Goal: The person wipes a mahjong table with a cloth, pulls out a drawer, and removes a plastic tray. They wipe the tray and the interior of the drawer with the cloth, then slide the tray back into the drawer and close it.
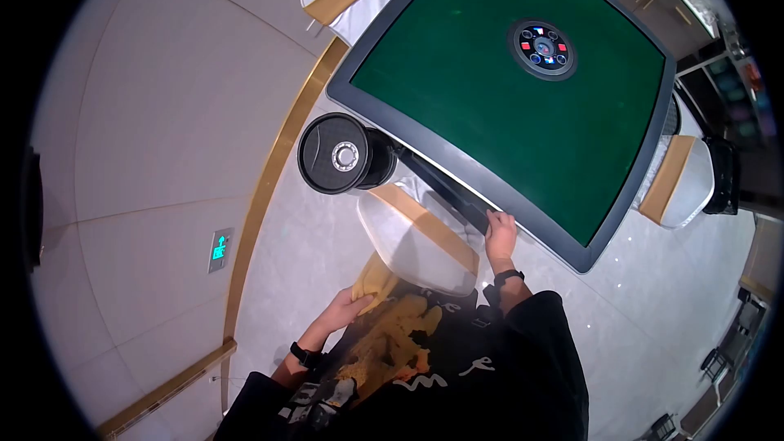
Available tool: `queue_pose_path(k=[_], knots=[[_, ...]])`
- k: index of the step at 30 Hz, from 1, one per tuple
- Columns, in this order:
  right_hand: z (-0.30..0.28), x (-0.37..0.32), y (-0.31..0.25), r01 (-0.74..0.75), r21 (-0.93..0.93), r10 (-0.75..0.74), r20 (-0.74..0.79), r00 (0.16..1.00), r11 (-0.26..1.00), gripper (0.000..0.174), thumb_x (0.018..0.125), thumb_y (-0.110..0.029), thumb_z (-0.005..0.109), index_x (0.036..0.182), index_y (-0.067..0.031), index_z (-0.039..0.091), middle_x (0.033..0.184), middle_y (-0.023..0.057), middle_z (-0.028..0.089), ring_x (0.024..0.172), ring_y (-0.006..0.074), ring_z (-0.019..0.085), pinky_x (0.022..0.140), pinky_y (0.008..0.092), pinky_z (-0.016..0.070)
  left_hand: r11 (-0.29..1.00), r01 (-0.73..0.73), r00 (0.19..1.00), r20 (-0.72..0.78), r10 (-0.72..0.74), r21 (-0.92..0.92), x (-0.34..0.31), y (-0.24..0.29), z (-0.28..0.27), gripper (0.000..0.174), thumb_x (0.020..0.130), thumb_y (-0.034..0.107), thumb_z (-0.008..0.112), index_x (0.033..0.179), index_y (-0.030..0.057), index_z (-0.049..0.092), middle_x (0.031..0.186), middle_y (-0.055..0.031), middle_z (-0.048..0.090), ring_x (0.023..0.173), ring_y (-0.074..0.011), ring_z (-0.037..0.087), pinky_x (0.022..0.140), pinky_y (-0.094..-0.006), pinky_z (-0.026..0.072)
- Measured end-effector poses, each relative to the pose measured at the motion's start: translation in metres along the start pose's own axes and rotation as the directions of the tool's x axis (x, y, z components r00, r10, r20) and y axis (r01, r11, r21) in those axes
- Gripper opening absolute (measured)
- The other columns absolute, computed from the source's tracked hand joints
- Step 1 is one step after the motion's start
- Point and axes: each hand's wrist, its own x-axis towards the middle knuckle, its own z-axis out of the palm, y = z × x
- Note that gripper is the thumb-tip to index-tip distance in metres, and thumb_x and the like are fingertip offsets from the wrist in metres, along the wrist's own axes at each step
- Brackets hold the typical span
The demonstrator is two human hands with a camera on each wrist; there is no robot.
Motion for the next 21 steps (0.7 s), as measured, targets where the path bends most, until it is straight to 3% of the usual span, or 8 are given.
queue_pose_path(k=[7,8,11,12,15,17,19,21], knots=[[0.009,0.018,-0.008,0.001,0.014,0.000,-0.026,1.000,1.000,0.026,0.078,-0.002,0.063,0.101,-0.0089,0.071,0.094,0.0054,0.061,0.094,0.0271,0.055,0.084,0.0386,0.0452,0.998,0.056,0.998,0.011,-0.056,0.022,-0.004,0.002,0.002,0.030,0.099,0.016,0.054,0.125,-0.0002,0.056,0.106,-0.0005,0.062,0.096,-0.0085,0.055,0.085,-0.0249,0.0460],[0.010,0.018,-0.007,-0.022,-0.031,0.022,0.017,1.000,0.999,0.027,0.076,-0.005,0.065,0.103,-0.0094,0.068,0.097,0.0060,0.060,0.097,0.0269,0.054,0.085,0.0395,0.0427,0.999,0.039,0.999,0.014,-0.040,0.029,-0.004,0.000,0.004,0.031,0.099,0.016,0.054,0.125,-0.0002,0.056,0.107,-0.0005,0.062,0.096,-0.0085,0.055,0.086,-0.0249,0.0459],[-0.007,0.023,-0.035,0.035,-0.041,-0.040,-0.148,0.988,0.999,0.026,0.075,-0.008,0.068,0.100,-0.0095,0.063,0.094,0.0092,0.058,0.094,0.0285,0.054,0.082,0.0383,0.0412,0.999,0.012,1.000,0.016,-0.012,0.048,-0.003,-0.002,0.006,0.031,0.099,0.016,0.055,0.126,-0.0001,0.056,0.109,-0.0007,0.062,0.097,-0.0085,0.054,0.086,-0.0250,0.0456],[-0.003,0.018,-0.032,0.041,-0.029,-0.044,-0.099,0.994,0.999,0.028,0.073,-0.010,0.070,0.098,-0.0103,0.059,0.097,0.0101,0.057,0.093,0.0298,0.054,0.081,0.0401,0.0417,0.999,0.015,1.000,0.012,-0.015,0.049,-0.003,0.000,0.007,0.032,0.099,0.016,0.055,0.126,-0.0001,0.056,0.109,-0.0007,0.061,0.098,-0.0085,0.054,0.087,-0.0251,0.0455],[0.001,0.001,-0.023,-0.052,-0.012,0.051,-0.048,0.998,0.999,0.025,0.073,-0.009,0.070,0.095,-0.0083,0.058,0.096,0.0092,0.058,0.094,0.0309,0.056,0.081,0.0434,0.0430,0.998,0.001,1.000,0.005,-0.001,0.060,-0.001,-0.003,0.009,0.032,0.098,0.016,0.055,0.126,0.0001,0.056,0.109,-0.0007,0.061,0.097,-0.0086,0.054,0.086,-0.0250,0.0457],[0.003,-0.006,-0.009,-0.209,0.034,0.209,0.008,0.978,0.977,0.024,0.073,-0.012,0.072,0.091,-0.0077,0.057,0.085,0.0109,0.059,0.085,0.0324,0.059,0.072,0.0442,0.0460,0.999,0.016,1.000,-0.011,-0.015,0.046,-0.001,-0.005,0.009,0.032,0.098,0.016,0.056,0.126,0.0003,0.056,0.109,-0.0007,0.062,0.097,-0.0087,0.055,0.086,-0.0248,0.0461],[-0.007,-0.009,-0.007,-0.353,0.014,0.352,0.064,0.934,0.935,0.025,0.072,-0.014,0.073,0.090,-0.0074,0.057,0.080,0.0120,0.060,0.081,0.0324,0.060,0.069,0.0443,0.0469,0.998,0.065,0.998,-0.027,-0.065,0.008,-0.003,-0.004,0.011,0.032,0.098,0.016,0.056,0.126,0.0004,0.056,0.108,-0.0008,0.062,0.096,-0.0088,0.055,0.085,-0.0246,0.0465],[-0.013,-0.010,-0.007,-0.470,0.045,0.470,0.014,0.883,0.881,0.025,0.074,-0.017,0.074,0.087,-0.0073,0.055,0.076,0.0109,0.059,0.076,0.0307,0.061,0.065,0.0417,0.0474,0.995,0.096,0.995,-0.025,-0.096,0.022,-0.002,-0.018,0.008,0.032,0.098,0.017,0.055,0.126,0.0002,0.056,0.107,-0.0010,0.062,0.095,-0.0089,0.056,0.084,-0.0243,0.0469]])
